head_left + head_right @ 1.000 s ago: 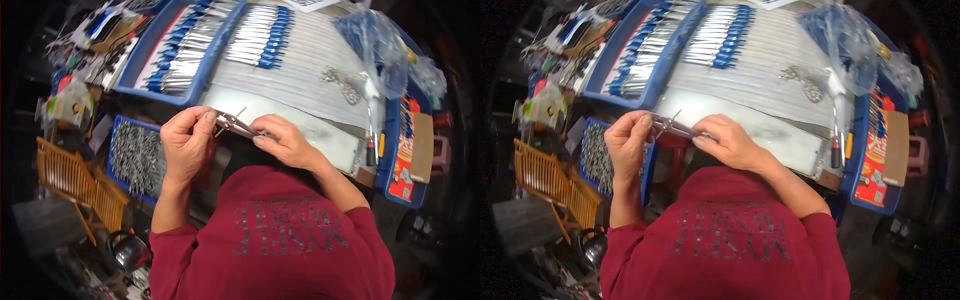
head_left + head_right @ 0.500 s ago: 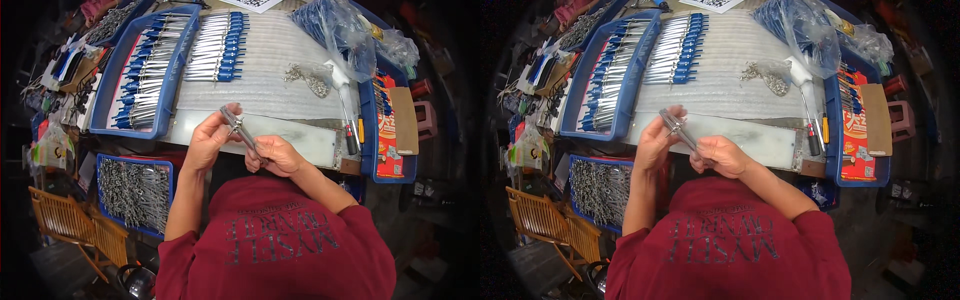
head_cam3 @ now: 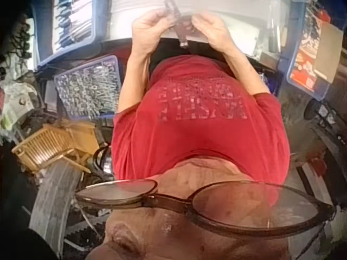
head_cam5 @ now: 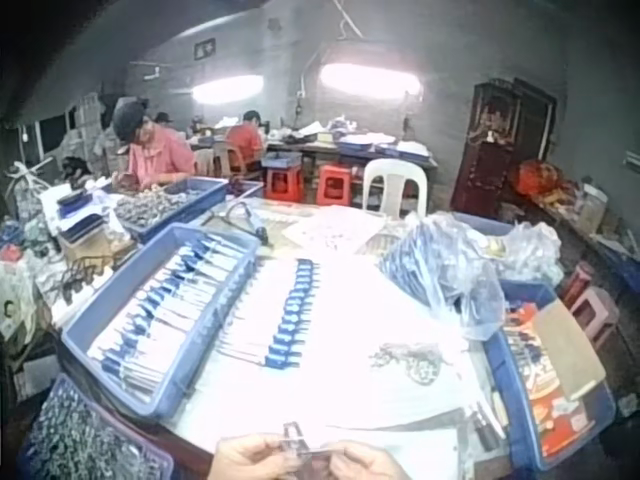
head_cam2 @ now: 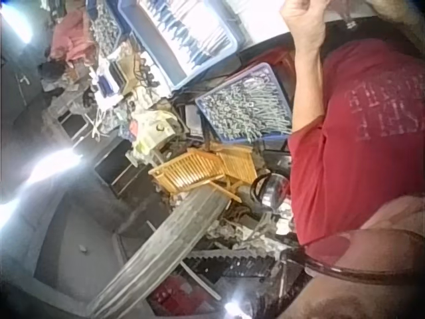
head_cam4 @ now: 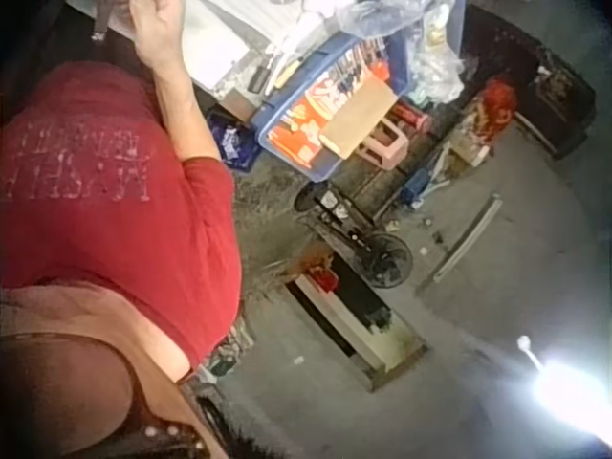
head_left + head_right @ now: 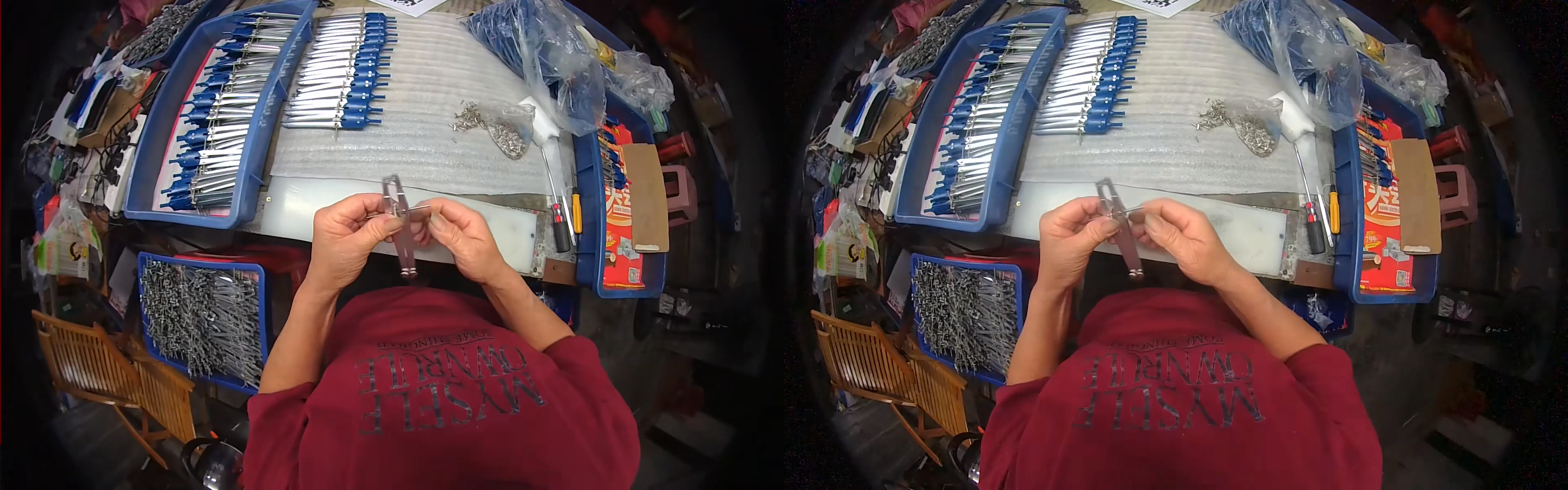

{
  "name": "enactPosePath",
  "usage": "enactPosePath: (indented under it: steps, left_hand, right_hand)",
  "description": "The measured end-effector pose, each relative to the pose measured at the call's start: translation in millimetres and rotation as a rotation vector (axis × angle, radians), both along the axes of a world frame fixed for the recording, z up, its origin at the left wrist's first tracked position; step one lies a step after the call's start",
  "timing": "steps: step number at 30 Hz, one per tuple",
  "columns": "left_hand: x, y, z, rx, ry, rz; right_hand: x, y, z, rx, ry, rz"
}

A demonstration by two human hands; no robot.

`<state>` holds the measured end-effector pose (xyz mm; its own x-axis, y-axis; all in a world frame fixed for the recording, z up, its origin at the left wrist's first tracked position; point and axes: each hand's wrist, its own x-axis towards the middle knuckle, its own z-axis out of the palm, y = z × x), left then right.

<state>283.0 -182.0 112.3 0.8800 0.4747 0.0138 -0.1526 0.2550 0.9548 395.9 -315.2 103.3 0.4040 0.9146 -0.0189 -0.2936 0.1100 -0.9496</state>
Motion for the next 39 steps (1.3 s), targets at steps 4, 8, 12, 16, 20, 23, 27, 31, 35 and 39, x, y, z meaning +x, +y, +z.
enactPosePath:
  steps: [4,8,12,16,20,23,27,31,35,39]
  left_hand:
    - [1.5,-6.3,1.1,0.022,0.042,0.013]
    - [2.3,-8.1,3.5,0.015,0.056,-0.002]
    - [2.4,-9.8,2.5,0.110,0.095,0.026]
    - [2.4,-10.9,1.1,0.181,0.098,0.031]
    - [2.8,-12.2,1.2,0.108,0.107,0.007]
    - [3.4,-15.2,1.1,0.030,0.076,-0.003]
    - [4.5,-16.9,3.5,-0.054,0.083,-0.019]
    - [5.6,-17.8,1.0,-0.071,0.079,-0.011]
    - [8.1,-21.0,-2.7,-0.104,0.049,0.013]
    - [7.6,-21.5,-11.7,-0.079,0.081,0.043]
  right_hand:
    - [-0.3,4.2,9.0,0.008,-0.018,-0.068]
    - [-0.1,3.9,3.5,-0.048,-0.040,-0.067]
    - [-0.2,2.5,-0.4,-0.054,-0.022,-0.070]
    - [-4.0,5.3,5.8,-0.022,-0.036,-0.115]
    - [-2.9,5.0,5.0,-0.032,-0.069,-0.114]
    - [-3.2,4.9,6.0,-0.049,-0.114,-0.128]
    - [-1.2,4.0,-0.1,-0.054,-0.161,-0.151]
    - [-2.5,4.8,-2.3,-0.072,-0.178,-0.164]
    - [-1.8,5.0,-3.0,-0.086,-0.199,-0.166]
    - [-3.3,5.1,-0.4,-0.110,-0.165,-0.157]
